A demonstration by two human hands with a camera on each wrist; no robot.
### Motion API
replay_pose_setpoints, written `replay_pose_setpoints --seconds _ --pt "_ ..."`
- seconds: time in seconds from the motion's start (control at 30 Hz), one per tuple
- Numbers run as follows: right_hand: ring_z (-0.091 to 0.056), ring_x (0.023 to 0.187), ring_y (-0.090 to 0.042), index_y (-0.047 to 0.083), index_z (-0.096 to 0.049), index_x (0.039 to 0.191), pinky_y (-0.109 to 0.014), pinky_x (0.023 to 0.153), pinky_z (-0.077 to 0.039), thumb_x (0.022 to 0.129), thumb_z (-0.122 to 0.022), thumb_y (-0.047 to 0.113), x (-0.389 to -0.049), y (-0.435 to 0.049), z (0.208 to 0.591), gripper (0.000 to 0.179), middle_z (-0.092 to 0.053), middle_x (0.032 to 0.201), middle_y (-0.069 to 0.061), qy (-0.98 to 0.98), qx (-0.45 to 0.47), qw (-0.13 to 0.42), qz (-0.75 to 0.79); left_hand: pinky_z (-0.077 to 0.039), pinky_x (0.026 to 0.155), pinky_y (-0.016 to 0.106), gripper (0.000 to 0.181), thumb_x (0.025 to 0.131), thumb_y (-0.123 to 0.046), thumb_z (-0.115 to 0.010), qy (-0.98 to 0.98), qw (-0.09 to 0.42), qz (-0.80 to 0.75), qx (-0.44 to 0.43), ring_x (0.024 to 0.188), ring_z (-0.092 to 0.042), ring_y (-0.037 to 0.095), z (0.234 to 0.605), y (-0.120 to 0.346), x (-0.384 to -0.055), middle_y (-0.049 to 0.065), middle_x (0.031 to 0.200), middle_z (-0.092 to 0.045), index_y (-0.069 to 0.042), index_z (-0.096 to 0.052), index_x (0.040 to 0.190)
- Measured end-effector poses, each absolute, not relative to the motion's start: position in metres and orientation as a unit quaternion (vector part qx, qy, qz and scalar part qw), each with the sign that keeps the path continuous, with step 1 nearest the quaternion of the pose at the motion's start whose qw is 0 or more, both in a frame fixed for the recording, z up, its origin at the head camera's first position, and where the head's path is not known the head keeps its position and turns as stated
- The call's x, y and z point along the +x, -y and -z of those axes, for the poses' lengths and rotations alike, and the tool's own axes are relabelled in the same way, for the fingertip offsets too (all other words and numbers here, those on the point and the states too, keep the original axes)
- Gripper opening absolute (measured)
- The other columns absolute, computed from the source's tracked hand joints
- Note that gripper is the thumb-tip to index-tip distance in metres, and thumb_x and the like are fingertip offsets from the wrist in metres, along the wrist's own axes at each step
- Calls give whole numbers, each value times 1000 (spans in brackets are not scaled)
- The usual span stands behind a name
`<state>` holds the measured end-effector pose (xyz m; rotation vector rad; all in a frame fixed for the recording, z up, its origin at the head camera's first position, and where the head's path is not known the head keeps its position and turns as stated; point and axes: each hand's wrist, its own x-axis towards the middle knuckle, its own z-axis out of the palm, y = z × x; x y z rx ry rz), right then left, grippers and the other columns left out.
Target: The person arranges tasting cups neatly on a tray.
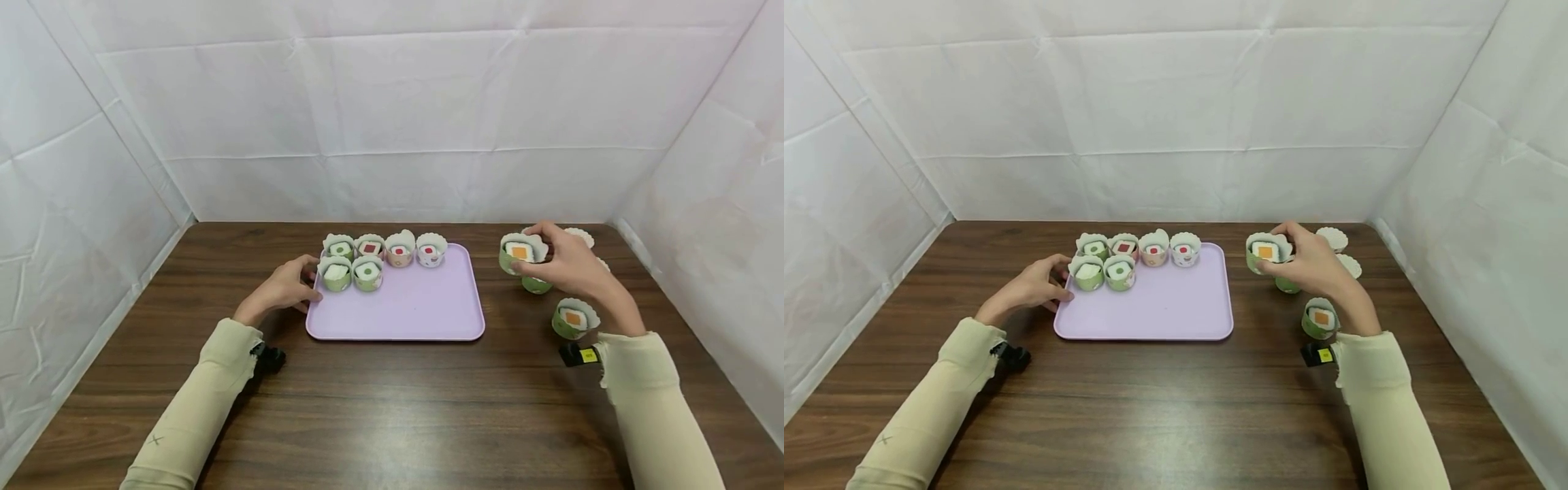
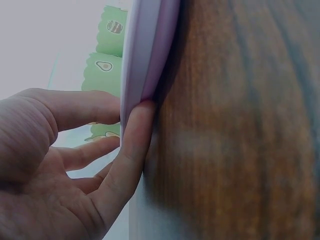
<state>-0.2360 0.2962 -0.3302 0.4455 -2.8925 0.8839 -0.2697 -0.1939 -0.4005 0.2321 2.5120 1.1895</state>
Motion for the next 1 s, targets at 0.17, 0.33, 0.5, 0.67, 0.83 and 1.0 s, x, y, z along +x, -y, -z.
replay_pose_setpoints --seconds 0.17,0.33,0.5,0.67,0.83,1.0 --pt "-59 88 -21 6 -59 126 -29 73 -48 88 -80 33 -245 -276 339 51 -67 105 -13 945 173 43 -274 -67 69 38 77 89 2 -72 -886 176 -421 81 98 -65 30 399 193 -268 30 134 -49 4 -33 155" --pt "-61 86 -22 6 -60 123 -30 74 -50 86 -81 28 -256 -255 350 48 -70 101 -13 937 198 39 -286 -67 69 39 77 89 3 -72 -886 173 -423 83 97 -65 30 400 193 -269 31 133 -49 4 -33 155" --pt "-61 86 -22 10 -60 123 -31 76 -50 83 -81 28 -265 -224 357 48 -70 99 -9 936 197 28 -291 -67 68 38 77 89 3 -72 -887 176 -420 81 95 -64 29 401 194 -270 30 133 -49 5 -32 156" --pt "-62 90 -25 8 -59 127 -34 76 -50 84 -82 30 -274 -192 360 53 -70 106 -12 933 212 15 -291 -67 68 37 77 89 3 -71 -887 179 -419 77 95 -65 28 401 195 -270 30 132 -49 4 -32 155" --pt "-60 93 -24 6 -58 129 -34 77 -49 84 -82 32 -282 -166 366 57 -69 112 -13 932 214 3 -292 -67 68 37 77 89 3 -71 -887 179 -419 78 97 -65 30 401 195 -271 30 133 -49 4 -32 156" --pt "-58 93 -25 6 -60 128 -36 79 -50 83 -81 35 -287 -146 374 58 -70 111 -12 934 200 -2 -297 -67 69 39 78 90 2 -72 -887 179 -420 78 97 -65 30 400 194 -271 30 134 -49 3 -32 157"
